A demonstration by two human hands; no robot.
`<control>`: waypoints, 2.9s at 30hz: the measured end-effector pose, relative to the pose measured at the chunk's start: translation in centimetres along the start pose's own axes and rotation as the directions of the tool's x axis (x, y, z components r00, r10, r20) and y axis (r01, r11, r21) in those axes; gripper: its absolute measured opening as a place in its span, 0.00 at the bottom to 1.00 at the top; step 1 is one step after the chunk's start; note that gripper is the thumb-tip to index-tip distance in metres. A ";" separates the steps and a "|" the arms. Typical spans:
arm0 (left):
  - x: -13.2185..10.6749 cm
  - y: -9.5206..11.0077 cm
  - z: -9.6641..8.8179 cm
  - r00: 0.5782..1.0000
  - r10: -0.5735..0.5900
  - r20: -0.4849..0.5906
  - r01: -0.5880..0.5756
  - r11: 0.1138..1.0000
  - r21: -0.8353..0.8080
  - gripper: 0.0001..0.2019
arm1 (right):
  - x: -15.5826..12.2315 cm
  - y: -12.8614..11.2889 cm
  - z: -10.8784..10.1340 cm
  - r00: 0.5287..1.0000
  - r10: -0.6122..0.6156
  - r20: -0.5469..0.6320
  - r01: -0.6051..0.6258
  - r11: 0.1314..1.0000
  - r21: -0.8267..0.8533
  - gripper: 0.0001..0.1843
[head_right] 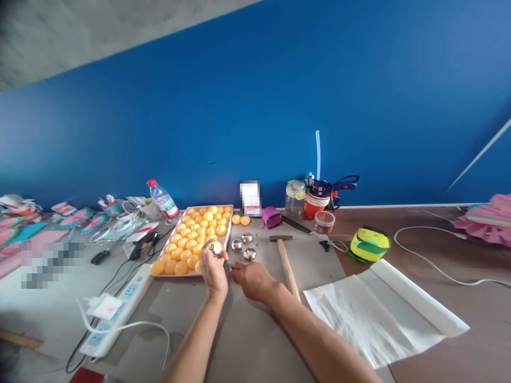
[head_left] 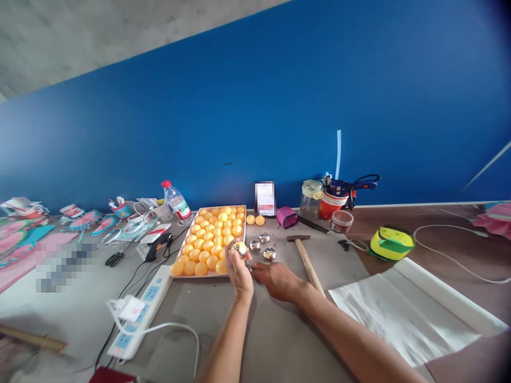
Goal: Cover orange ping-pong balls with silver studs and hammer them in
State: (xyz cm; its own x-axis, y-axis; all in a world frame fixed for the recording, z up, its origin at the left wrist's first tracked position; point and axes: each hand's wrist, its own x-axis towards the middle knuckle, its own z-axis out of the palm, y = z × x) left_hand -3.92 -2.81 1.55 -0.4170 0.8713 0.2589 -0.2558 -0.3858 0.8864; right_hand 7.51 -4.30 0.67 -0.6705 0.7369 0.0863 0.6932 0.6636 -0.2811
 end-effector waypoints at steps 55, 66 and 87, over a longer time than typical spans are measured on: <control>-0.4 -1.6 0.1 0.964 -0.191 0.187 0.191 0.981 0.015 0.17 | -0.2 1.7 0.2 0.890 0.325 -0.320 -0.155 0.876 0.457 0.07; -0.6 -1.3 0.4 0.901 -0.334 0.276 0.379 0.917 -0.127 0.24 | 0.2 3.7 -1.5 0.731 0.636 -0.247 0.155 0.199 0.968 0.11; -0.5 -0.9 0.5 0.829 -0.353 0.433 0.487 0.837 -0.250 0.16 | -0.3 0.8 -3.9 0.801 0.537 -0.263 0.063 0.361 0.930 0.07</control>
State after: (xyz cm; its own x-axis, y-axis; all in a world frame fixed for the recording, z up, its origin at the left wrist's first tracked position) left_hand -3.03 -2.75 0.79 0.1221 0.9902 0.0677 -0.6354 0.0256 0.7718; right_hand 9.28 -3.43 4.12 -0.0950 0.9809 0.1697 -0.0379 0.1668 -0.9853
